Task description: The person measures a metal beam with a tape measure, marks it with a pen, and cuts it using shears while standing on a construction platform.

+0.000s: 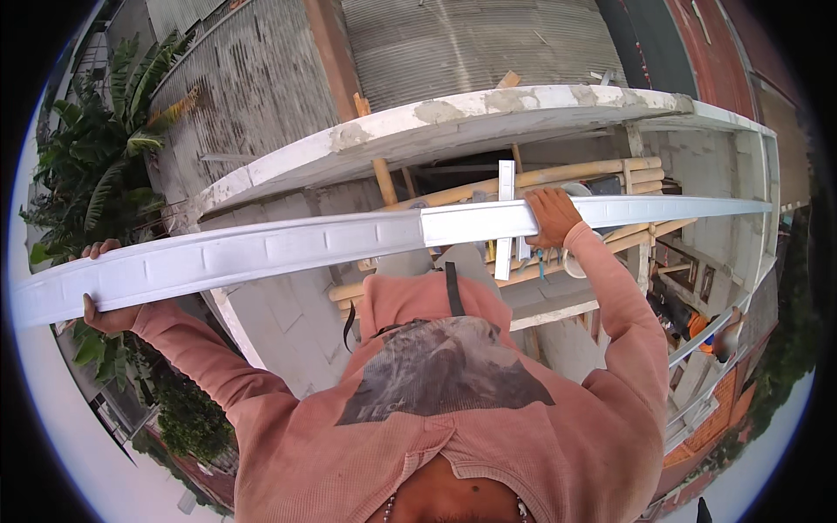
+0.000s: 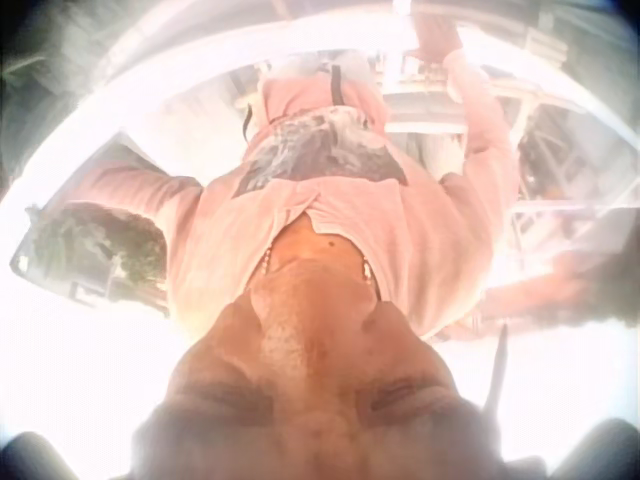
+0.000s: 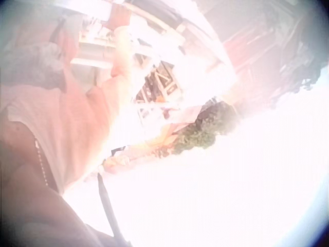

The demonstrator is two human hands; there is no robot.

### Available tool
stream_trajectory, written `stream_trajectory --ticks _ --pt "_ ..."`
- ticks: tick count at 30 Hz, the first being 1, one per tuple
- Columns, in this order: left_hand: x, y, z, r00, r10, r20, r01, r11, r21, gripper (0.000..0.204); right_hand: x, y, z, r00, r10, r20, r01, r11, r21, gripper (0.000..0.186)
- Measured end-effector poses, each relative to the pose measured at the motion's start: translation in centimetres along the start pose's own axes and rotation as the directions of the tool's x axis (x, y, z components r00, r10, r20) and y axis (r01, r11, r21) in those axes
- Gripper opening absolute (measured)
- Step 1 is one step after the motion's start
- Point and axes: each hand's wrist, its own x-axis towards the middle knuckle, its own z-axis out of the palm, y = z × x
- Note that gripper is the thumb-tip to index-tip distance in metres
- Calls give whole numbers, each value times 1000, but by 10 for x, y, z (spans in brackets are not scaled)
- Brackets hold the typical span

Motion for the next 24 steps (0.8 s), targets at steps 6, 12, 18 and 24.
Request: stream_trajectory --ticks 6,12,18,24 --pt "-39 -27 -86 986 -108 -130 85 981 -174 68 -25 33 -39 999 19 41 -19 1000 -5 93" --pt "-92 -82 -132 933 -193 -303 78 933 -351 63 -45 50 -84 997 30 72 -32 999 24 95" --pt "-152 -118 -142 857 -305 -416 211 943 -256 61 -55 56 -68 972 61 229 -59 998 -13 94" --pt "-144 -88 -116 869 -225 -441 157 970 -186 62 -60 47 -34 963 63 261 -66 998 3 94"
